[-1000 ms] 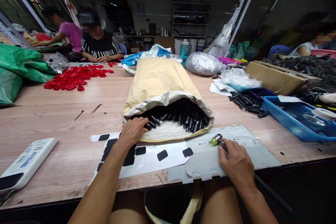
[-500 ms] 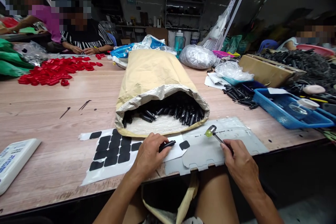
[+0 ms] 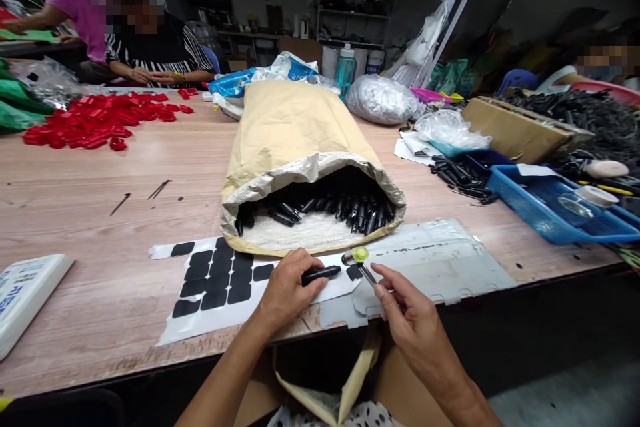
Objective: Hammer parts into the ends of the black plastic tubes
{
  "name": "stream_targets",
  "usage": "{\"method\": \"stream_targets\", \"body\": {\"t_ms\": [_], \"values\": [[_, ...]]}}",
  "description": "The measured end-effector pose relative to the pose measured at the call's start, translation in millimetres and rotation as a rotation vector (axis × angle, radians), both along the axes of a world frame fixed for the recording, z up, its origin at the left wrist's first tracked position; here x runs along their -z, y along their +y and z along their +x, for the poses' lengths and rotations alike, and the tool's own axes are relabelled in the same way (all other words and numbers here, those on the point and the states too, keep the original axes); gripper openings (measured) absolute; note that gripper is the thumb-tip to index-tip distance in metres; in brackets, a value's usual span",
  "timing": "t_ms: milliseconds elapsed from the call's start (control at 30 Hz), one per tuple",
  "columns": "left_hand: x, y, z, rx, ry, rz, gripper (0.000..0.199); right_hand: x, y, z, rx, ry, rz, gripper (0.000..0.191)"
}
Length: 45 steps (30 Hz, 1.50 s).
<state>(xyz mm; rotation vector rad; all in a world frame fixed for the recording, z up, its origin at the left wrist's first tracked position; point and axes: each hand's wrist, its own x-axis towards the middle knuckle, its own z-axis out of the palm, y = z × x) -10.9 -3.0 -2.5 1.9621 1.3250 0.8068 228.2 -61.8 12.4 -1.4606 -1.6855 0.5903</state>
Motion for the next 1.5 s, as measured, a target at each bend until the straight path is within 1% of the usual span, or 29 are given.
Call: {"method": "stream_targets", "body": {"t_ms": [67, 200, 300, 400, 467, 533, 600, 700, 767, 933, 1000, 1133, 1200, 1267, 1400, 1500], "values": [[0.4, 0.3, 0.5, -0.006, -0.006, 0.003, 0.012, -4.1, -0.1, -10.1, -0.036, 0.016, 0.016, 0.035], [0.6, 0.8, 1.2, -0.014, -0.011, 0.002, 0.013, -11.1, 0.5, -24.6, -0.096, -0.039, 0.08, 0.036], [0.3, 0.3, 1.4, -0.021, -0.014, 0.007, 0.012, -8.6, -0.3, -32.2, -0.123, -0.067, 0.128, 0.037], [0.1, -0.7, 1.6, -0.03, -0.011, 0.017, 0.011, -2.4, -2.2, -37.0, -0.15, -0.095, 0.138, 0.039], [0.5, -1.2, 1.8, -0.037, -0.008, 0.019, 0.011, -1.6, -2.9, -38.3, -0.159, -0.114, 0.143, 0.039], [1.2, -0.9, 2.2, -0.048, -0.013, 0.015, 0.011, -6.2, -2.8, -38.5, -0.161, -0.12, 0.156, 0.039], [2.0, 0.2, 2.8, -0.053, -0.028, 0.0, 0.013, -14.5, -2.3, -38.6, -0.145, -0.118, 0.185, 0.04], [2.1, 2.8, 4.2, -0.051, -0.054, -0.034, 0.018, -23.7, -3.4, -40.3, -0.118, -0.118, 0.233, 0.043], [1.2, 4.0, 5.4, -0.057, -0.051, -0.047, 0.018, -21.2, -5.9, -42.2, -0.123, -0.119, 0.243, 0.045], [-0.4, 3.3, 7.9, -0.101, -0.029, -0.031, 0.013, 0.8, -11.4, -42.1, -0.144, -0.197, 0.156, 0.045], [-0.1, 2.3, 8.1, -0.102, -0.035, -0.032, 0.013, 0.6, -10.4, -39.0, -0.146, -0.206, 0.152, 0.045], [0.9, 1.8, 7.5, -0.089, -0.038, -0.032, 0.015, -15.8, -6.1, -31.8, -0.071, -0.156, 0.246, 0.044], [1.4, 2.2, 7.4, -0.088, -0.034, -0.026, 0.014, -19.8, -5.8, -30.0, -0.05, -0.145, 0.266, 0.045], [2.0, 2.5, 7.4, -0.097, -0.024, -0.026, 0.013, -16.5, -6.8, -29.1, -0.063, -0.166, 0.238, 0.045], [2.4, 2.0, 7.3, -0.095, 0.002, -0.02, 0.013, -0.8, -7.2, -26.4, -0.08, -0.207, 0.159, 0.043], [1.0, 0.2, 7.4, -0.086, 0.02, 0.013, 0.017, 0.6, -3.5, -22.2, -0.054, -0.188, 0.157, 0.04]]}}
